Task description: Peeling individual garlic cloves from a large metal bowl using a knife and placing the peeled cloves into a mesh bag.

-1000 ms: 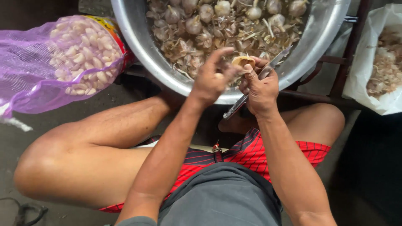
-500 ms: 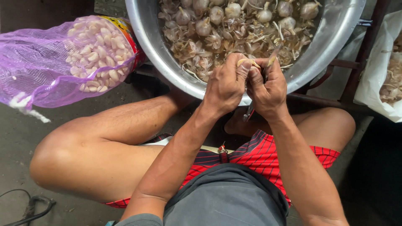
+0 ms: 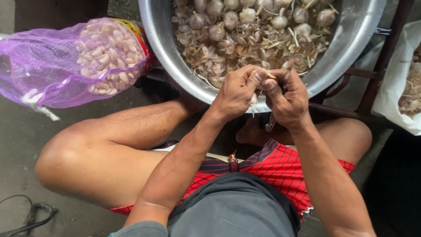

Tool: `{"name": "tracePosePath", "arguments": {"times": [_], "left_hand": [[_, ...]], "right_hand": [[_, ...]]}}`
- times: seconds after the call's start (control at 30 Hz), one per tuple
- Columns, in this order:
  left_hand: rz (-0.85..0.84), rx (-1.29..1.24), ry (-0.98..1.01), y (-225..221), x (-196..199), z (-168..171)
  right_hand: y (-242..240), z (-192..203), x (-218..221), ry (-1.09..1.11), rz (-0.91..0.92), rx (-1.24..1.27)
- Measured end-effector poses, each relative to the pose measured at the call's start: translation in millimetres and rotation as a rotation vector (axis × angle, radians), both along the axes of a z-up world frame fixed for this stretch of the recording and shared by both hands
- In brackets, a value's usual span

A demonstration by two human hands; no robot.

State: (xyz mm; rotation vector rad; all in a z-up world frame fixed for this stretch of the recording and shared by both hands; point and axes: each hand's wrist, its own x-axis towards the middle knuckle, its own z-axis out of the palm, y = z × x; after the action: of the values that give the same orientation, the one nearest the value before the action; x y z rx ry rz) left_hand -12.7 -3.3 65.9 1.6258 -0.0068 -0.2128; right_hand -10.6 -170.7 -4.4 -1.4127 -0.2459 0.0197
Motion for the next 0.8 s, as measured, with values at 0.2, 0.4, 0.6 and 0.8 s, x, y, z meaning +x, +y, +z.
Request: {"name": "tracePosePath", "arguments": {"times": [0.2, 0.4, 0.6, 0.8], "left_hand": [[0.014, 0.106, -0.039, 4, -4, -4], [-0.205, 0.027, -0.134, 10, 10, -5], [-0.403, 0.004, -0.238, 5, 17, 22], [-0.347, -0.012, -0.125, -8, 30, 3]], "right_hand": [[-5, 0, 2, 0.157, 0.108, 0.193], [-16, 6, 7, 0.218, 0.135, 0.228], [-44, 11, 8, 0.195, 0.277, 0.24], [-52, 18, 8, 0.139, 0.261, 0.345]]}}
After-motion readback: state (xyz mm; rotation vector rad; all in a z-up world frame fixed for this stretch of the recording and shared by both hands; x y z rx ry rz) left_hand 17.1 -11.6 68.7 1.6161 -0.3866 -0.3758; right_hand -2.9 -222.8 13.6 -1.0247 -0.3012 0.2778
